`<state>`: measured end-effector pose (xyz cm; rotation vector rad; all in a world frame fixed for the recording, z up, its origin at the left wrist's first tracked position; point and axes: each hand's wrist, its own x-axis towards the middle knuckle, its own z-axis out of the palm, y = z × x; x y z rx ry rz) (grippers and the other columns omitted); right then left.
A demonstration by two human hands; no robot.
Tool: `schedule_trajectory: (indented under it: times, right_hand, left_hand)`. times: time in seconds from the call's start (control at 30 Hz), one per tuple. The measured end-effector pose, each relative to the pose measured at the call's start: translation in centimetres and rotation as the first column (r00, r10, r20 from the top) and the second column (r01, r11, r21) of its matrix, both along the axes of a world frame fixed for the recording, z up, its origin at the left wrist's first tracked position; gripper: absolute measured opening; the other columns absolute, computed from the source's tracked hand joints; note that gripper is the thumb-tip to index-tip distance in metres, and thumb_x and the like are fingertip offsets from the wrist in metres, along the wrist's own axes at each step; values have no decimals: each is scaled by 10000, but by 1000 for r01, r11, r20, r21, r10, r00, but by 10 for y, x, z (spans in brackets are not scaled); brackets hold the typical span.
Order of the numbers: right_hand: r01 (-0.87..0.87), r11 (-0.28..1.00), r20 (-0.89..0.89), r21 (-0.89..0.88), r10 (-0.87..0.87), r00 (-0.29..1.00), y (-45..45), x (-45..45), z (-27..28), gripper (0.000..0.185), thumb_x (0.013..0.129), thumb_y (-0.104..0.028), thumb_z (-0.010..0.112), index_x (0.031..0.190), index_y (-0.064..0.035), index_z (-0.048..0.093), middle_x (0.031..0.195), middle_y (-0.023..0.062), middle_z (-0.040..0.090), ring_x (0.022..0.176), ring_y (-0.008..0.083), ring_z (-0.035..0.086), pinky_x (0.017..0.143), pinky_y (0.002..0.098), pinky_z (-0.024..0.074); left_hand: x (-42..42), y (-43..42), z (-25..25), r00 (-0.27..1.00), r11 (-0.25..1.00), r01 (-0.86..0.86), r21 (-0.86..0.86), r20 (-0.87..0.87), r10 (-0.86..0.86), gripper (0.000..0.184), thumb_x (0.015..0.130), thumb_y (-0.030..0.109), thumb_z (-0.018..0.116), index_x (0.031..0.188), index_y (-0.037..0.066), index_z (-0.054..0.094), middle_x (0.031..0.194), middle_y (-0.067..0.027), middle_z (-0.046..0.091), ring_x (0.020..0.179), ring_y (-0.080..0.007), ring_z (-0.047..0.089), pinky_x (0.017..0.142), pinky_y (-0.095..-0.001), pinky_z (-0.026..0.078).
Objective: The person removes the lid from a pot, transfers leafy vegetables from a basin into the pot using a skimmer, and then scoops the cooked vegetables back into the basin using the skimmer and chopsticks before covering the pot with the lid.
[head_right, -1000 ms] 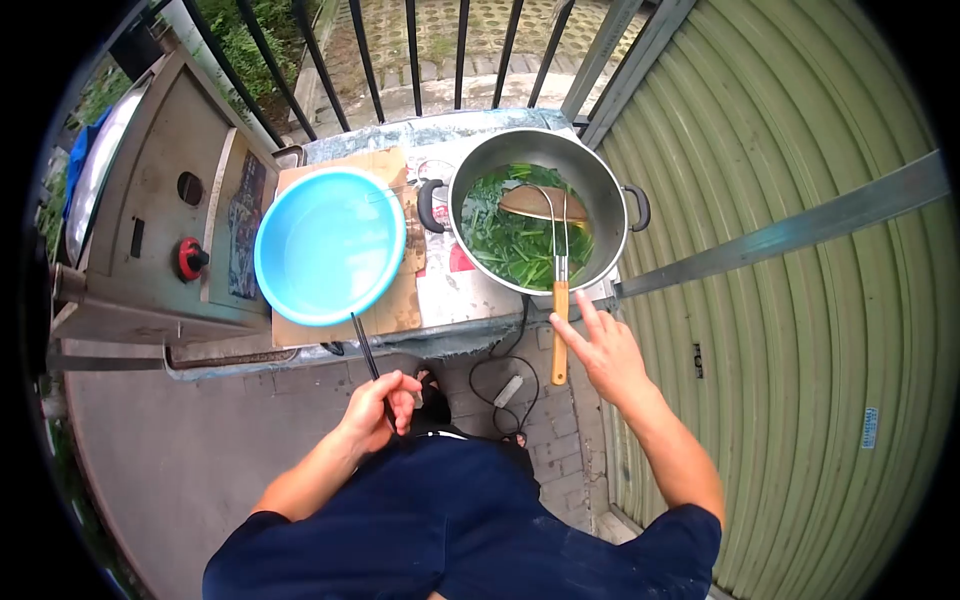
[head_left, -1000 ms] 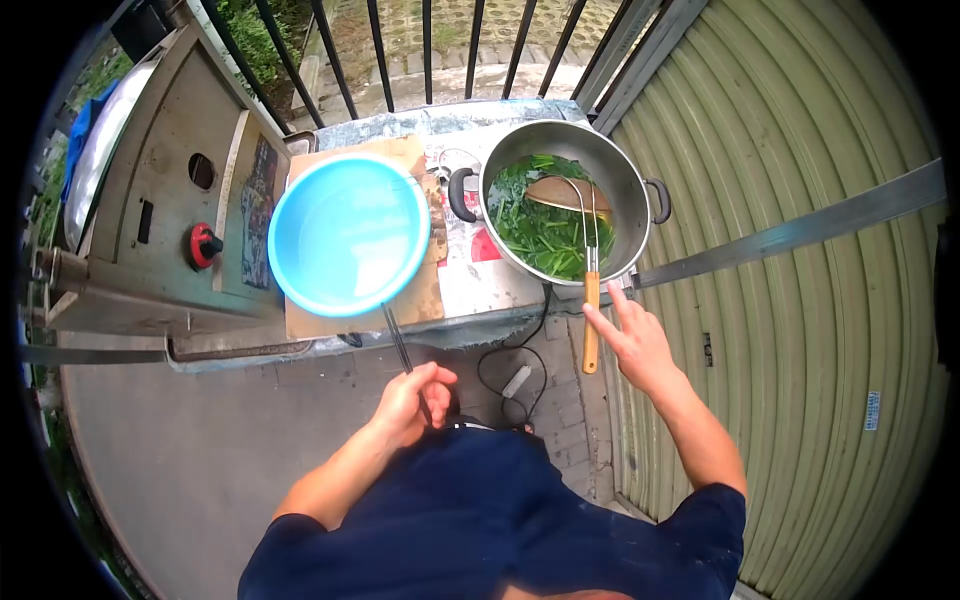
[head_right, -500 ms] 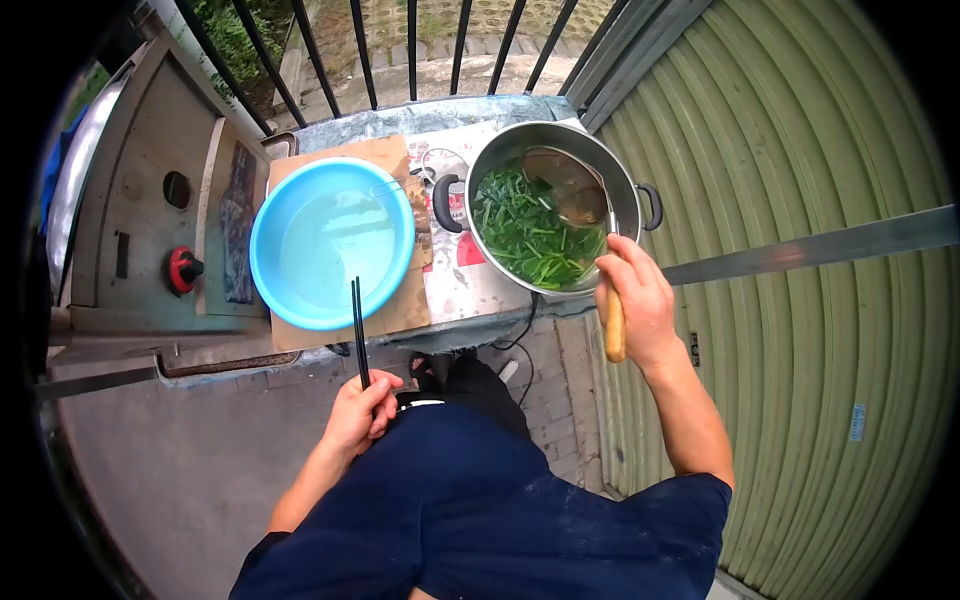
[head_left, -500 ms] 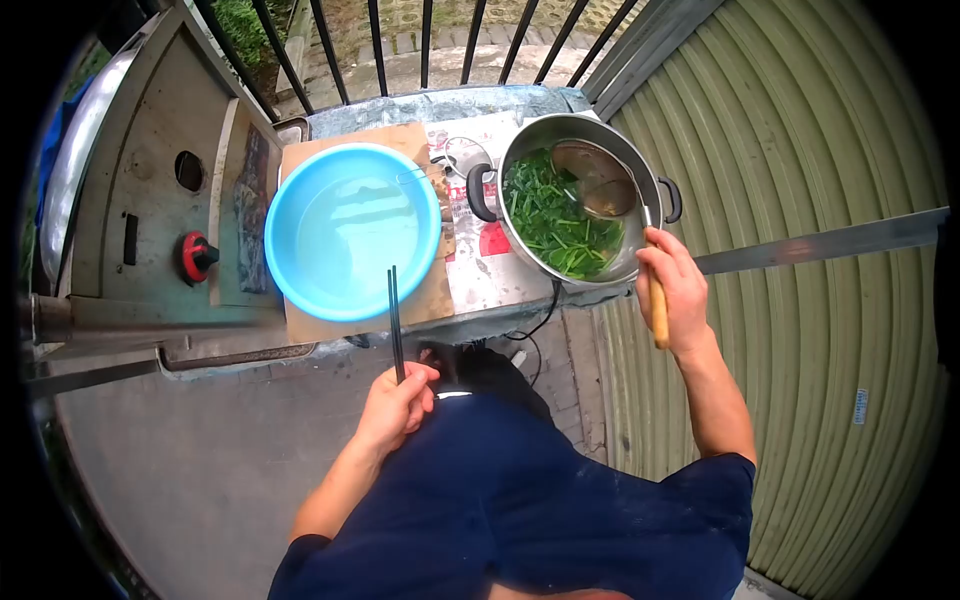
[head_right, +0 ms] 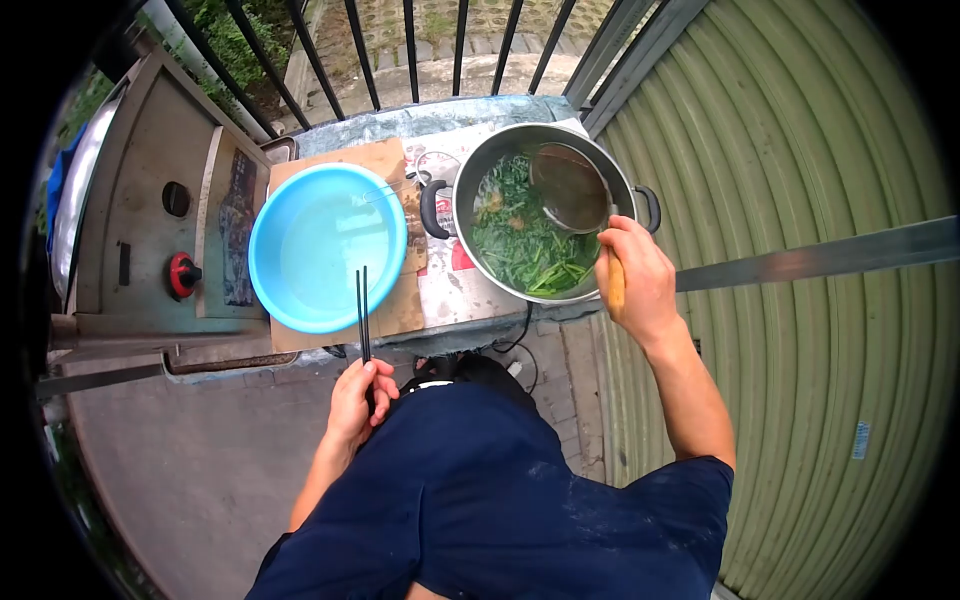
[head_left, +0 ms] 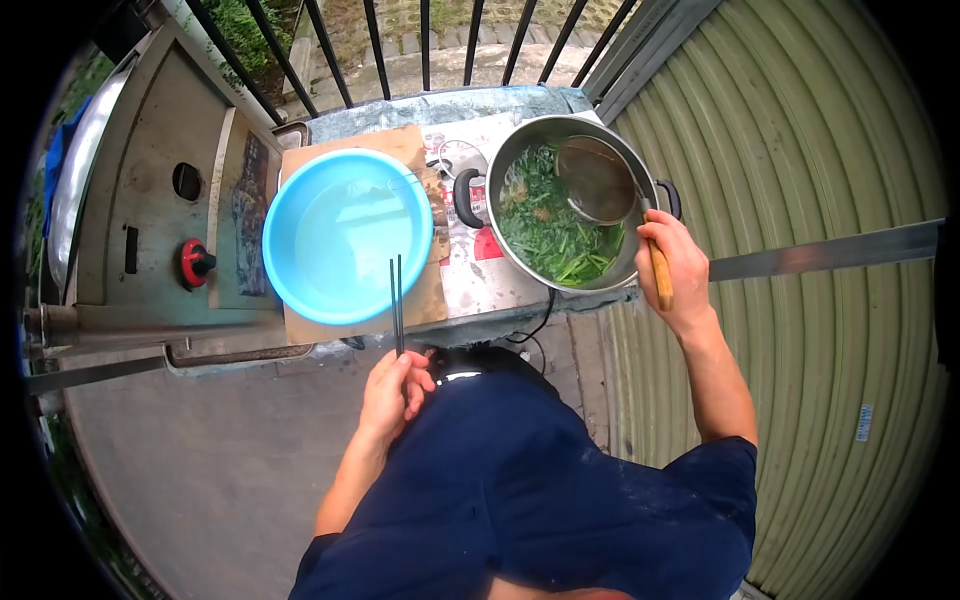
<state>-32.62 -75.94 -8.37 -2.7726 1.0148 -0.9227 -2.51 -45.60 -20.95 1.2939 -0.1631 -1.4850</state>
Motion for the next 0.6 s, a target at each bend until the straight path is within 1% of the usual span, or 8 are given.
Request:
schedule_trajectory:
  times: [0.17,0.27,0.4,0.47,0.5,0.53,0.57,0.6]
  right_hand:
    - [-50,988,-106,-149,34,994,-16,-22,-3,301,786,38,766,1078,-13,714,1321,250,690,1010,368,728,880,415,614]
    - [-122,976,-191,-183,86,978,-23,-22,-16,314,784,22,752,1094,-8,713,1351,275,670,1029,384,719,886,421,610]
    - [-224,963,-261,-147,181,948,-27,-11,-29,314,801,2,714,1114,18,701,1399,325,626,1142,431,689,939,443,594]
    - [-352,922,-258,-160,305,917,-44,11,-39,312,916,10,666,1227,24,696,1445,317,603,1234,427,657,1026,443,557]
    - [-265,956,-105,130,279,955,-46,9,-53,344,961,-2,644,1301,45,665,1472,312,588,1264,434,638,1058,462,536]
    - [-189,902,71,389,175,982,-49,5,-69,378,1006,-13,622,1375,66,633,1499,307,573,1294,440,619,1091,481,515]
    - [-330,941,-311,-75,292,904,-65,-13,-72,386,966,-6,639,1344,69,641,1496,314,573,1286,456,619,1092,494,510]
    - [-290,954,-263,-70,263,928,-68,-33,-79,360,909,-1,656,1263,60,680,1496,319,571,1284,473,616,1084,498,512]
  left_hand:
    - [-11,-8,5,1000,1000,-27,-7,16,27,291,1151,227,450,1228,-3,611,810,-120,694,470,-90,522,384,-227,368]
    - [-13,-11,8,998,999,-48,0,38,48,291,1150,227,475,1252,-3,622,794,-98,689,471,-79,514,391,-222,362]
    - [-11,-7,6,987,1000,-6,18,159,3,312,1146,253,494,1262,8,649,774,-60,681,466,-56,477,421,-202,339]
    - [-20,5,9,982,996,-87,26,168,81,320,1140,270,504,1254,23,673,777,-35,686,506,-52,480,446,-219,349]
    - [-29,2,16,974,993,-80,92,220,58,330,1127,295,532,1249,28,682,778,-24,688,533,-50,484,469,-229,378]
    - [-29,2,1,972,994,-102,34,216,93,332,1120,322,557,1240,41,689,784,-23,697,542,-55,498,486,-229,398]
    - [-31,-1,-6,981,998,-57,39,186,48,338,1119,343,560,1249,59,691,789,-25,705,542,-58,509,492,-234,407]
    - [-35,-10,-6,979,999,-42,-21,200,46,331,1122,359,555,1182,61,686,778,-30,701,543,-71,532,498,-247,424]
